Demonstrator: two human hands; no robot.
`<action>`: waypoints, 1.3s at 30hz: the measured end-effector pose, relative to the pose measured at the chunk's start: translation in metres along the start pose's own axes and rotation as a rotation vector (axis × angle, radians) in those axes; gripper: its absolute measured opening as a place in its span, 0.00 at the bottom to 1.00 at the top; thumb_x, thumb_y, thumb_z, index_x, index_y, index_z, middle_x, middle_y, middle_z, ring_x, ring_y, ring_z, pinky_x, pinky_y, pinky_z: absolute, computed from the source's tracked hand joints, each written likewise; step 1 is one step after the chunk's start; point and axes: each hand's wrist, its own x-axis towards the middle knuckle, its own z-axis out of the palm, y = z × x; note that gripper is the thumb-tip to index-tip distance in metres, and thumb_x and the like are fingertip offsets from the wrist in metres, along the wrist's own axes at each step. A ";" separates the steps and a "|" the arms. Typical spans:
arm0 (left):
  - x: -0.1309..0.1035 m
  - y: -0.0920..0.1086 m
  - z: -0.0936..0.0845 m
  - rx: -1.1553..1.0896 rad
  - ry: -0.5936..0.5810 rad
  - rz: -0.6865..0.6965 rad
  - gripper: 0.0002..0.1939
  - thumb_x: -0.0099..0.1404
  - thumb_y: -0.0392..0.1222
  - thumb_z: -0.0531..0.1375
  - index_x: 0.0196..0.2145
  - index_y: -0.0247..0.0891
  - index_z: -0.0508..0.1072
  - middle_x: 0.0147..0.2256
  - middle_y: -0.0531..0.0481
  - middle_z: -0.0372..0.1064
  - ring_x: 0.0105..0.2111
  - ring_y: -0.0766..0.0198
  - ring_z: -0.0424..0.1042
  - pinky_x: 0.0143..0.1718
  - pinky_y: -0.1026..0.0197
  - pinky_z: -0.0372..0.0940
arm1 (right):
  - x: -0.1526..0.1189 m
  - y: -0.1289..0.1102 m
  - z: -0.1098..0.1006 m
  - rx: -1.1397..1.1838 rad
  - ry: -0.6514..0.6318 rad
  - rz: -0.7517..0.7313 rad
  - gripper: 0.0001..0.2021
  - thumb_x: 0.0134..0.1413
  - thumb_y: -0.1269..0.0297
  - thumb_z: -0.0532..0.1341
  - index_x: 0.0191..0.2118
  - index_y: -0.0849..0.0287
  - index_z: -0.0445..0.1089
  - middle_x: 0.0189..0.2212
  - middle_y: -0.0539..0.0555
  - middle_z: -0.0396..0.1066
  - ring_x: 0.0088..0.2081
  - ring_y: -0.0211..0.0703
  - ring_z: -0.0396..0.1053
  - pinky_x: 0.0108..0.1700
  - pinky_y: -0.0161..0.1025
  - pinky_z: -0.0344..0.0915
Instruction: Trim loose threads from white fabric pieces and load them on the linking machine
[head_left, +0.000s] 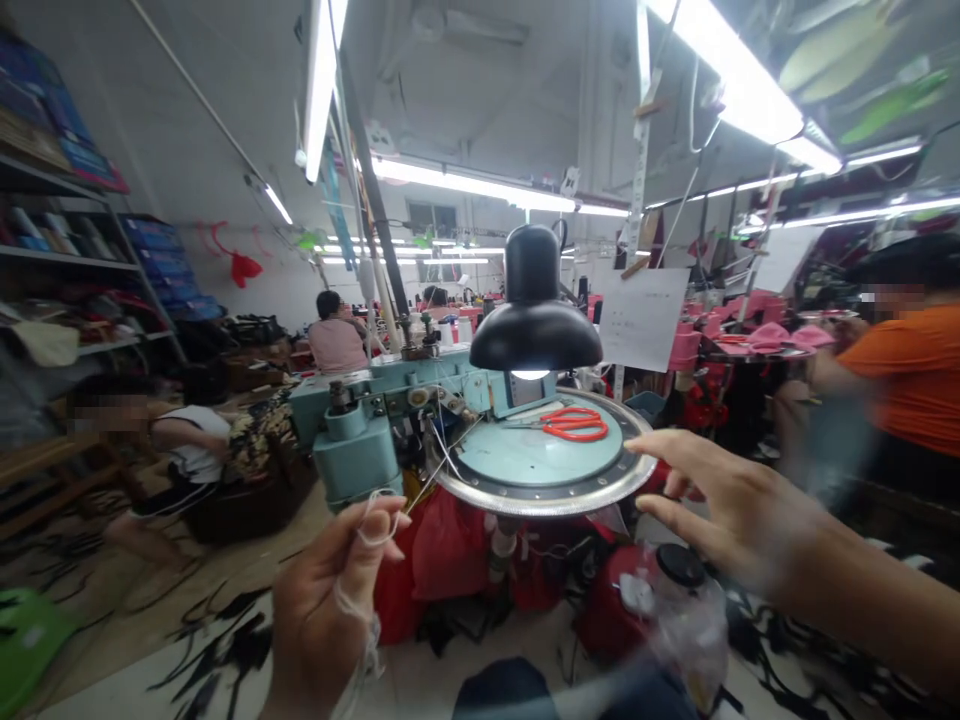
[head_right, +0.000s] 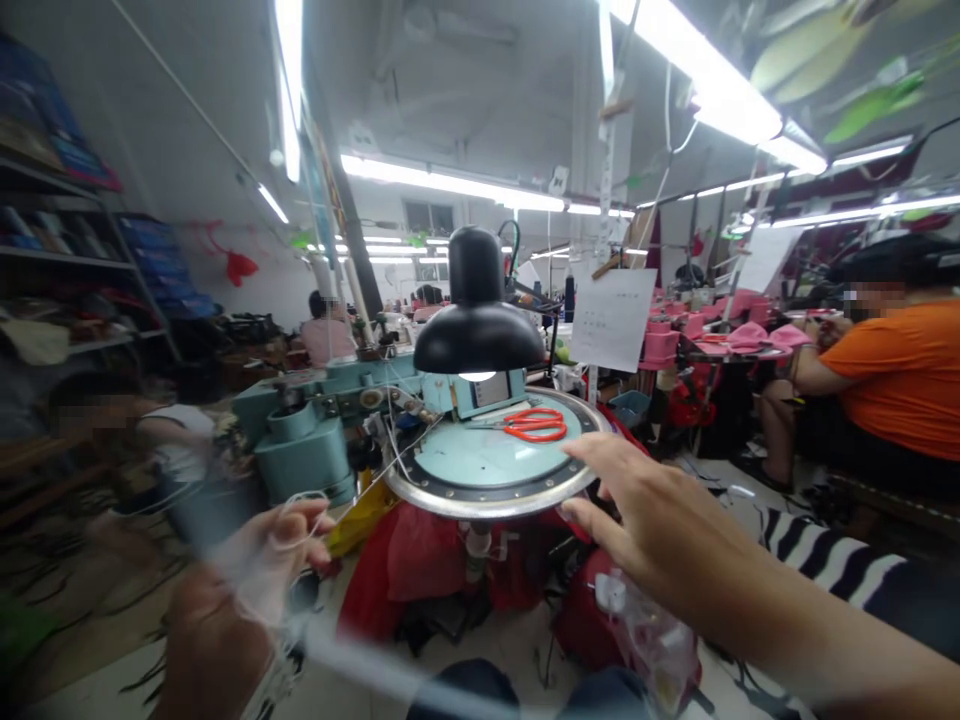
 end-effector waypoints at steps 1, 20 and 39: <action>0.000 0.001 0.004 -0.051 -0.034 -0.020 0.22 0.61 0.59 0.62 0.36 0.36 0.79 0.26 0.49 0.74 0.25 0.62 0.73 0.32 0.61 0.72 | 0.010 -0.005 0.003 0.003 0.028 -0.036 0.18 0.56 0.59 0.61 0.53 0.51 0.70 0.46 0.57 0.74 0.35 0.46 0.72 0.41 0.41 0.66; -0.006 -0.030 0.014 -0.073 -0.080 -0.034 0.20 0.60 0.58 0.62 0.36 0.38 0.80 0.28 0.47 0.76 0.30 0.58 0.76 0.29 0.62 0.72 | 0.197 -0.041 0.123 0.896 0.023 0.321 0.06 0.60 0.65 0.63 0.39 0.64 0.71 0.33 0.50 0.72 0.29 0.35 0.70 0.31 0.34 0.70; 0.001 -0.038 0.027 -0.156 -0.064 -0.100 0.22 0.58 0.60 0.64 0.35 0.36 0.80 0.29 0.45 0.78 0.29 0.58 0.76 0.32 0.60 0.72 | 0.180 0.001 0.099 0.873 -0.001 0.401 0.10 0.64 0.61 0.60 0.45 0.63 0.70 0.37 0.52 0.73 0.33 0.37 0.72 0.34 0.37 0.73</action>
